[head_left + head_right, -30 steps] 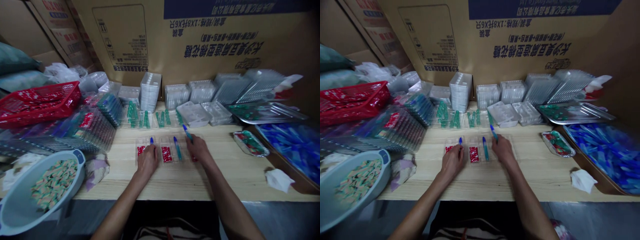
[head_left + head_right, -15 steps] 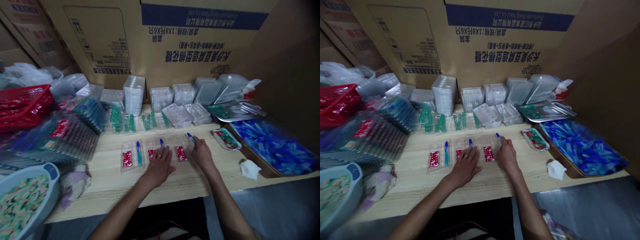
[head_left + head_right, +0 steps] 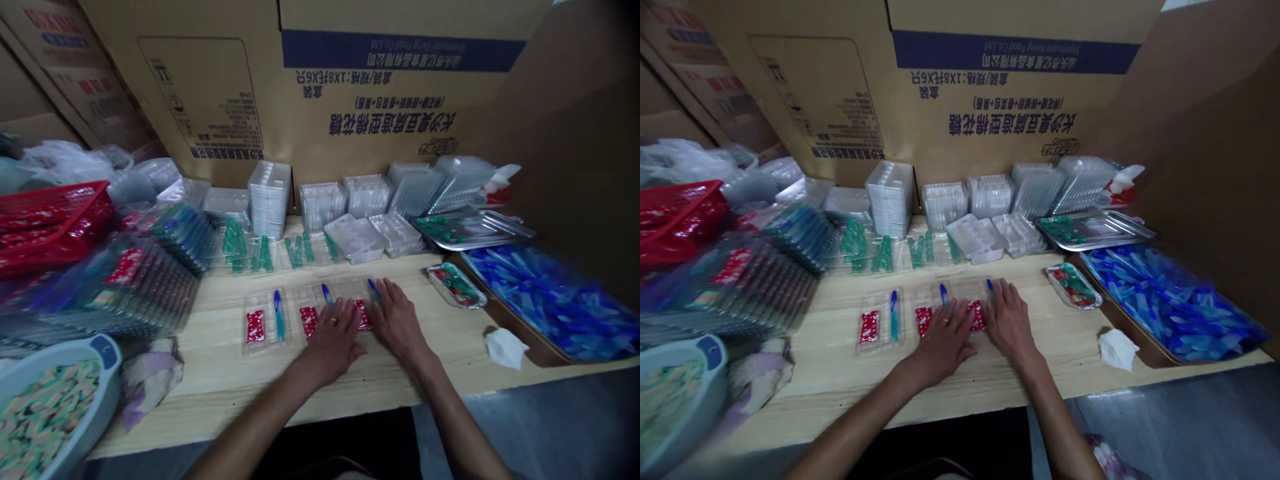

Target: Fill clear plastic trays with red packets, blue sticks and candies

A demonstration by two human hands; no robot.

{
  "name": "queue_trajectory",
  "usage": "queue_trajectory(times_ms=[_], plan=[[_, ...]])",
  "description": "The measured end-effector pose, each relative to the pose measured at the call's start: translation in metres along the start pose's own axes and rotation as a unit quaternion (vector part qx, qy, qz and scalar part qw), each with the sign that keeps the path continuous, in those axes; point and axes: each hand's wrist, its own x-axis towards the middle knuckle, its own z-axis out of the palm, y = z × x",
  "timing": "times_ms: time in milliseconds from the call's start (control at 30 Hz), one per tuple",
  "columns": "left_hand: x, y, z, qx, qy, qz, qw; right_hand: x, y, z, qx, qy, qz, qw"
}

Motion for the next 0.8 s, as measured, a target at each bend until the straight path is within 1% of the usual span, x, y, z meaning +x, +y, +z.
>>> queue_trajectory(times_ms=[67, 133, 233, 333, 400, 500, 567, 600, 700, 733, 800], plan=[[0.003, 0.004, 0.002, -0.004, -0.001, 0.012, 1.0, -0.005, -0.003, 0.012, -0.021, 0.001, -0.062, 0.998], [0.003, 0.006, 0.001, -0.005, -0.009, 0.016, 1.0, -0.01, -0.007, 0.025, -0.037, 0.009, -0.099, 0.994], [-0.006, 0.003, -0.003, -0.005, -0.009, 0.021, 1.0, -0.015, -0.016, 0.041, -0.037, 0.037, -0.121, 0.991], [-0.021, -0.004, -0.008, -0.01, 0.008, 0.013, 1.0, -0.018, -0.024, 0.049, -0.028, 0.061, -0.133, 0.989], [-0.034, -0.014, -0.01, -0.007, 0.029, -0.022, 0.999, -0.018, -0.027, 0.051, -0.025, 0.074, -0.136, 0.988], [-0.051, -0.033, -0.012, 0.012, 0.061, -0.133, 0.989, -0.018, -0.03, 0.054, -0.023, 0.083, -0.133, 0.987], [-0.059, -0.043, -0.013, 0.014, 0.06, -0.2, 0.978, -0.018, -0.032, 0.055, -0.019, 0.077, -0.129, 0.988], [-0.062, -0.046, -0.013, 0.009, 0.052, -0.22, 0.974, -0.018, -0.032, 0.056, -0.016, 0.073, -0.128, 0.989], [-0.065, -0.048, -0.013, -0.025, 0.037, -0.238, 0.97, -0.021, -0.031, 0.059, 0.002, 0.068, -0.128, 0.989], [-0.066, -0.047, -0.013, -0.039, 0.042, -0.238, 0.97, -0.023, -0.028, 0.061, 0.015, 0.069, -0.134, 0.989], [-0.07, -0.043, -0.014, -0.062, 0.067, -0.236, 0.968, -0.023, -0.02, 0.064, 0.05, 0.064, -0.17, 0.982]])
